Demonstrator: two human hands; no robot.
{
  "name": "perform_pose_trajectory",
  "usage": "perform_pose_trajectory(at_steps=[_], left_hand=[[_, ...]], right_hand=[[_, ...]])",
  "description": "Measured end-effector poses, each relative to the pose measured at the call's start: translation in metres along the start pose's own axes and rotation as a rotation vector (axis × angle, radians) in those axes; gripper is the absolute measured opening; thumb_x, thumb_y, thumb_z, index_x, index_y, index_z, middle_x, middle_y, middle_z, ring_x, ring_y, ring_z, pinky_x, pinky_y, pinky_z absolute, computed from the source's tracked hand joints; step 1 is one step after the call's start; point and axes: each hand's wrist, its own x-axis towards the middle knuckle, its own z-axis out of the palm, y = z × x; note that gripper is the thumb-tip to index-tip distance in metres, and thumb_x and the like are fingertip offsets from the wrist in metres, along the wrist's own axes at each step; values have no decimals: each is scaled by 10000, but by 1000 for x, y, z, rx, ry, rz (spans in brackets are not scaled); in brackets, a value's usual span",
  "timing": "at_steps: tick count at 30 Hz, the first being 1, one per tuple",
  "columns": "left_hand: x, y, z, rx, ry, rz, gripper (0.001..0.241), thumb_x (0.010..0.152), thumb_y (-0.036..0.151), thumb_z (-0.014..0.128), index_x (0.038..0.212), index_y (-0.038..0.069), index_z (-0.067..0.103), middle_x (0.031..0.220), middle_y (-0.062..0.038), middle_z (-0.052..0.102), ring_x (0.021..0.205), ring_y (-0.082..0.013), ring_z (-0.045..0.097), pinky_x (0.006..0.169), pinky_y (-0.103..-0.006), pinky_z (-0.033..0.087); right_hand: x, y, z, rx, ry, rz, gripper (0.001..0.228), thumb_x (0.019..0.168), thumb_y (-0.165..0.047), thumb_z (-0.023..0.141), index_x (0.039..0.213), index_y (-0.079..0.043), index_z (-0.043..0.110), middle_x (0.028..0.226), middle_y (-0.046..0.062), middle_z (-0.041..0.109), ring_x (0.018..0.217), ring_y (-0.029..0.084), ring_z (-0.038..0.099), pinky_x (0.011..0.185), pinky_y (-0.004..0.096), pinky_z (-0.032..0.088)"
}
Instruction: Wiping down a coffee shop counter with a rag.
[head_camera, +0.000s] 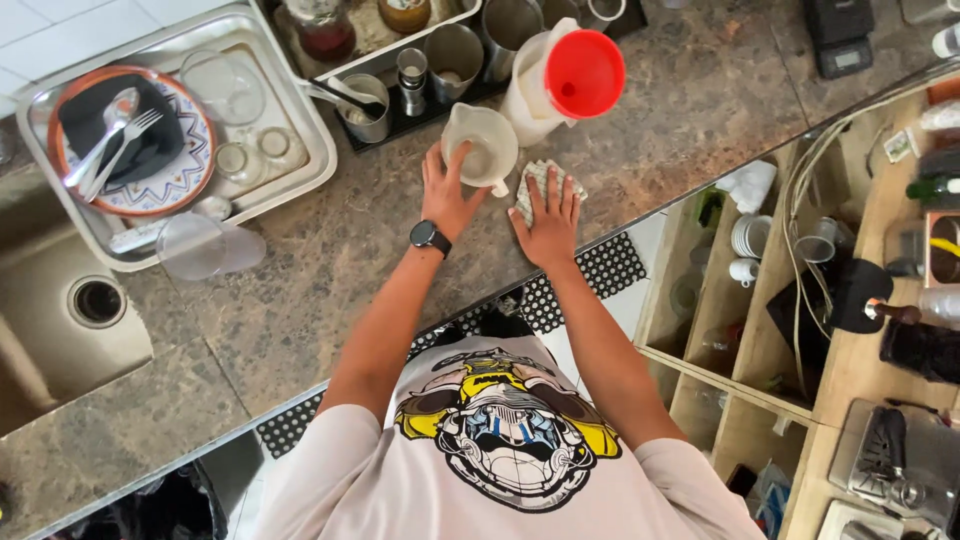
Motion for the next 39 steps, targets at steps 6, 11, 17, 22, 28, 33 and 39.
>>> perform_pose_trajectory(at_steps=[6,11,17,22,28,33,39], left_hand=[[15,18,14,-42,-46,-40,787,903,261,891,1528,193,418,1454,-233,332,1293,-453,491,1023,-608,482],[22,14,42,-25,-74,-5,819,886,283,901,1534,184,410,1474,-263,331,1333,-478,478,1028,-614,495],[28,20,71,-34,-90,-7,865,826,283,940,1522,186,434,1491,-298,328,1371,-520,442,1020,-605,519],[26,31,65,-79,-125,-87,858,855,262,922,1548,193,422,1516,-354,319,1419,-563,376,1039,-631,500],[-14,26,21,47,-30,-106,936,839,314,921,1592,143,391,1627,-294,282,1466,-496,379,1178,-587,401],[-81,17,-26,244,-17,-216,736,932,320,811,1544,131,448,1559,-230,376,1382,-444,485,1095,-567,466],[-101,28,-28,469,-109,-209,678,890,430,799,1451,163,528,1522,-148,438,1451,-396,424,1203,-554,371]], right_hand=[[-17,17,-1,-65,31,-57,708,1040,-640,464,1647,-322,291,1729,82,122,1573,398,64,1244,573,106],[-17,21,2,-24,63,-67,683,1058,-652,421,1650,-338,289,1730,65,110,1575,384,43,1241,575,81],[-16,26,-2,-8,33,-76,694,1054,-672,412,1654,-349,280,1736,52,90,1577,372,21,1243,550,35],[-12,33,-10,9,-13,-115,696,1060,-660,413,1654,-332,260,1734,72,77,1573,403,36,1243,577,60],[1,52,-18,96,-82,-155,694,1057,-682,400,1647,-333,291,1736,66,72,1574,397,15,1239,572,15],[36,100,-25,650,-4,-77,674,1020,-437,665,1599,-217,397,1628,175,351,1490,476,280,1201,619,206],[146,109,-44,1175,144,-9,1292,650,-187,1095,1618,-133,242,1632,216,310,1548,383,262,1278,553,159]])
